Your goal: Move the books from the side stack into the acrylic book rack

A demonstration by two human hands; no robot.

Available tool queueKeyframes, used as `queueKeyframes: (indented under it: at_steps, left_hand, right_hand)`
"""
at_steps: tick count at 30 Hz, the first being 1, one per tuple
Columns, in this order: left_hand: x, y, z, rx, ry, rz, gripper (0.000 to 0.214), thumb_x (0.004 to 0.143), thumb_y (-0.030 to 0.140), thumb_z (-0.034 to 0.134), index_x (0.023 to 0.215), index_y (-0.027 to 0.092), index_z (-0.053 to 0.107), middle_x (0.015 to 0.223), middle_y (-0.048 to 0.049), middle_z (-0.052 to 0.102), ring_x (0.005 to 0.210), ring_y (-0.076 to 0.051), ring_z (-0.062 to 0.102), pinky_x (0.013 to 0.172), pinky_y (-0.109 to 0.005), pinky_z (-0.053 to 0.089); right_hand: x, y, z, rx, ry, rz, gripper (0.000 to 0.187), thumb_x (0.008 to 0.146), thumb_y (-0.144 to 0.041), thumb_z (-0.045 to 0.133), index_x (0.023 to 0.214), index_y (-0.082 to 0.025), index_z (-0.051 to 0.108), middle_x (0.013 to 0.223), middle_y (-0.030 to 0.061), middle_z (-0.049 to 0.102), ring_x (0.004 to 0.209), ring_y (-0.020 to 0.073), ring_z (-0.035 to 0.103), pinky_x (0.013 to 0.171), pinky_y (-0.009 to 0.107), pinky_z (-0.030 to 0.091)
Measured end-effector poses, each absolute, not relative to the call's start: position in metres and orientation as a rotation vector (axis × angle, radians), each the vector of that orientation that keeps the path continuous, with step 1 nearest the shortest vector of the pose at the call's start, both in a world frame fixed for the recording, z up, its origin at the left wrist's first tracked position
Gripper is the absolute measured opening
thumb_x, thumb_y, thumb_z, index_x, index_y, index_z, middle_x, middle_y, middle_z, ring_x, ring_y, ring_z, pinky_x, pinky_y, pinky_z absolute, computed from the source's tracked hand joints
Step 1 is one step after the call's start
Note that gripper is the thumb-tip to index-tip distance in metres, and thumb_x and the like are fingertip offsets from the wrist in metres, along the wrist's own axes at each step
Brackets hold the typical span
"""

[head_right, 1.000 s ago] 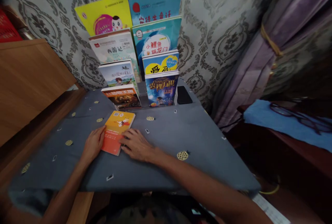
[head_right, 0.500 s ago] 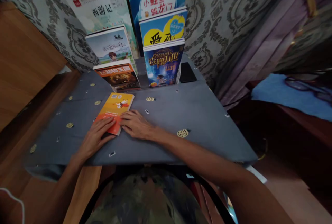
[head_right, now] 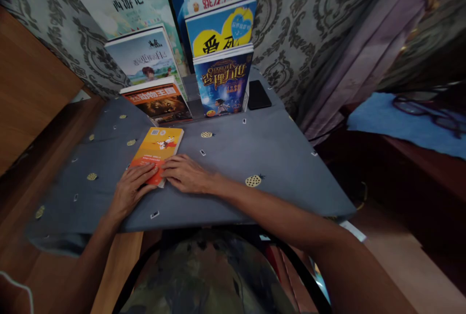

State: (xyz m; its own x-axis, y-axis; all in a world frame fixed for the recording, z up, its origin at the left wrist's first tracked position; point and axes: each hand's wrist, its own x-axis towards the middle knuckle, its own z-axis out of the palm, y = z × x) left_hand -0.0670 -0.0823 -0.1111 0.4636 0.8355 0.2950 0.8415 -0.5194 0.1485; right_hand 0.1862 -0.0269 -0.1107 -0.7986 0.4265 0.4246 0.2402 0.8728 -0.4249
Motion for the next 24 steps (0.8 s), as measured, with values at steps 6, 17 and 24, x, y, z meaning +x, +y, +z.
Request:
queueKeyframes:
  at_steps: [6, 17, 24]
  left_hand:
    - [-0.067, -0.083, -0.113, -2.667, -1.543, -0.535, 0.041, 0.095, 0.049, 0.055, 0.129, 0.028, 0.064, 0.134, -0.0092, 0.066, 0.123, -0.027, 0.061, 0.105, -0.049, 0.045]
    - [-0.062, -0.083, -0.102, -2.702, -1.611, -0.573, 0.035, 0.097, 0.044, 0.053, 0.125, 0.027, 0.067, 0.132, -0.0089, 0.066, 0.120, -0.025, 0.061, 0.105, -0.048, 0.046]
    - [-0.060, -0.041, -0.096, -2.495, -1.848, -0.515, 0.041, 0.101, 0.038, 0.040, 0.132, 0.021, 0.059, 0.140, -0.0110, 0.060, 0.127, -0.026, 0.057, 0.108, -0.048, 0.044]
  right_hand:
    - [0.189, -0.029, -0.109, -0.406, -2.585, 0.408, 0.029, 0.098, -0.018, 0.048, 0.118, -0.020, 0.069, 0.127, 0.0096, 0.065, 0.126, 0.0220, 0.049, 0.107, 0.042, 0.039]
    - [0.190, -0.030, -0.106, -0.377, -2.661, 0.300, 0.030, 0.092, -0.017, 0.057, 0.119, -0.023, 0.069, 0.125, 0.0119, 0.064, 0.128, 0.0257, 0.048, 0.105, 0.046, 0.039]
    - [0.191, -0.031, -0.106, -0.377, -2.618, 0.349, 0.029, 0.092, -0.015, 0.057, 0.117, -0.023, 0.070, 0.124, 0.0117, 0.065, 0.126, 0.0247, 0.049, 0.105, 0.044, 0.041]
